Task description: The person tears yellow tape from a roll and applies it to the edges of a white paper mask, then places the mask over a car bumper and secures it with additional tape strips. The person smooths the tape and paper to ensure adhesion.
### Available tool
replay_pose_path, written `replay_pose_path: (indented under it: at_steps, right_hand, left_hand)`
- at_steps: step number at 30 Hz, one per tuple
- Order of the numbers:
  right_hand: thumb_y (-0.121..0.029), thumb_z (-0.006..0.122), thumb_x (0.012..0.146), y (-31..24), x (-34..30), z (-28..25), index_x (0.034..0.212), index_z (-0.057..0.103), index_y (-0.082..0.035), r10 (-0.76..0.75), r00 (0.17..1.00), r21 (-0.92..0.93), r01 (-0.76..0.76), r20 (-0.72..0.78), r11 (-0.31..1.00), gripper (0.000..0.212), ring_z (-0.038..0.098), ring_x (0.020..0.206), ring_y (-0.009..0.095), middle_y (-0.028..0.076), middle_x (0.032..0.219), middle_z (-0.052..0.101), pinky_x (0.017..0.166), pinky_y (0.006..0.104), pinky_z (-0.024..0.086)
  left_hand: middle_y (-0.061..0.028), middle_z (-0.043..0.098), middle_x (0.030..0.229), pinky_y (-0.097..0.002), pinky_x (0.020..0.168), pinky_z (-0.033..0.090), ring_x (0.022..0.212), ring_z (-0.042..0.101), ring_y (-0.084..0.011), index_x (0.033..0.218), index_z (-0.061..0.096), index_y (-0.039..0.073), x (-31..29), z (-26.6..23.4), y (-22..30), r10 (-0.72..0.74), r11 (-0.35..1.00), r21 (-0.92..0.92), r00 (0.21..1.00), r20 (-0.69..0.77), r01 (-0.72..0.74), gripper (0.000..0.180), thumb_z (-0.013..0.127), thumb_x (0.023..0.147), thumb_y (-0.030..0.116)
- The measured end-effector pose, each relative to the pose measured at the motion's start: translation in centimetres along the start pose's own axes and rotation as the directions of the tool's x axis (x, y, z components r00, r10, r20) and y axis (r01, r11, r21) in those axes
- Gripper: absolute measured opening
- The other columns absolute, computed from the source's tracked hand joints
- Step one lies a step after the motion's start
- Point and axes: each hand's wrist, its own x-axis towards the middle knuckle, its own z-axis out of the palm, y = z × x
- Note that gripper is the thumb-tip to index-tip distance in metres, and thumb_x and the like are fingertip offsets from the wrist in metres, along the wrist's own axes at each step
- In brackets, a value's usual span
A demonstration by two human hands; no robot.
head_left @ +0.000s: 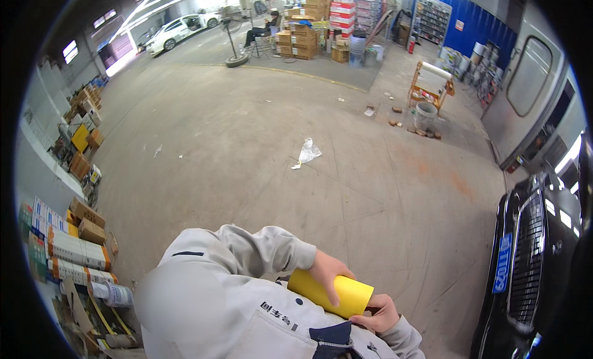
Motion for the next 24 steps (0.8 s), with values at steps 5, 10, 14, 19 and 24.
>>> replay_pose_path:
  at_steps: [5,10,14,19,24]
  right_hand:
    - [0.001,0.086,0.094,-0.2,11.2,-12.2,0.115,0.081,0.005,0.180,0.958,0.059,-0.197,0.223,0.979,0.022,0.074,0.095,0.012,0.007,0.104,0.083,0.088,0.0298,0.059]
    - [0.002,0.083,0.096,-2.9,25.0,-23.7,0.117,0.081,0.005,0.226,0.901,-0.004,-0.242,0.371,0.970,0.021,0.074,0.095,0.012,0.007,0.104,0.083,0.089,0.0305,0.060]
    - [-0.001,0.082,0.098,-7.5,34.2,-32.8,0.115,0.082,0.005,0.187,0.937,-0.202,-0.130,0.296,0.971,0.018,0.074,0.095,0.013,0.008,0.102,0.083,0.088,0.0306,0.060]
    - [-0.001,0.079,0.096,-10.5,42.1,-42.7,0.115,0.079,0.010,0.133,0.954,0.034,-0.148,0.270,0.988,0.022,0.078,0.096,0.022,0.015,0.103,0.083,0.094,0.0359,0.061]
    - [-0.006,0.074,0.099,-10.4,49.3,-49.7,0.121,0.075,0.008,0.195,0.977,0.144,-0.182,-0.082,0.973,0.027,0.075,0.103,0.021,0.014,0.109,0.080,0.096,0.0352,0.058]
  left_hand:
    - [-0.0174,0.065,0.152,-0.0426,0.118,0.047,0.139,0.060,-0.0294,0.163,0.050,0.004,1.6,-9.5,-4.4,-0.004,0.977,-0.213,0.994,-0.111,-0.020,0.107,0.094,0.079,0.055]
    - [-0.0157,0.069,0.145,-0.0397,0.112,0.052,0.131,0.066,-0.0255,0.161,0.052,0.001,3.6,-23.4,-8.4,0.061,0.965,-0.236,0.971,-0.233,-0.117,0.101,0.094,0.082,0.049]
    - [-0.0165,0.064,0.155,-0.0448,0.120,0.045,0.141,0.059,-0.0284,0.168,0.045,0.007,4.8,-37.5,-8.5,0.019,0.939,-0.335,0.983,-0.184,-0.080,0.112,0.096,0.079,0.052]
    - [-0.0148,0.063,0.156,-0.0450,0.123,0.044,0.142,0.058,-0.0269,0.168,0.045,0.008,5.8,-52.6,-8.7,0.065,0.981,-0.171,0.986,-0.156,-0.092,0.109,0.097,0.080,0.047]
    - [-0.0142,0.062,0.156,-0.0425,0.121,0.046,0.143,0.056,-0.0235,0.167,0.044,0.004,9.3,-67.0,-12.6,-0.024,0.948,-0.319,0.996,-0.088,-0.005,0.107,0.097,0.083,0.043]
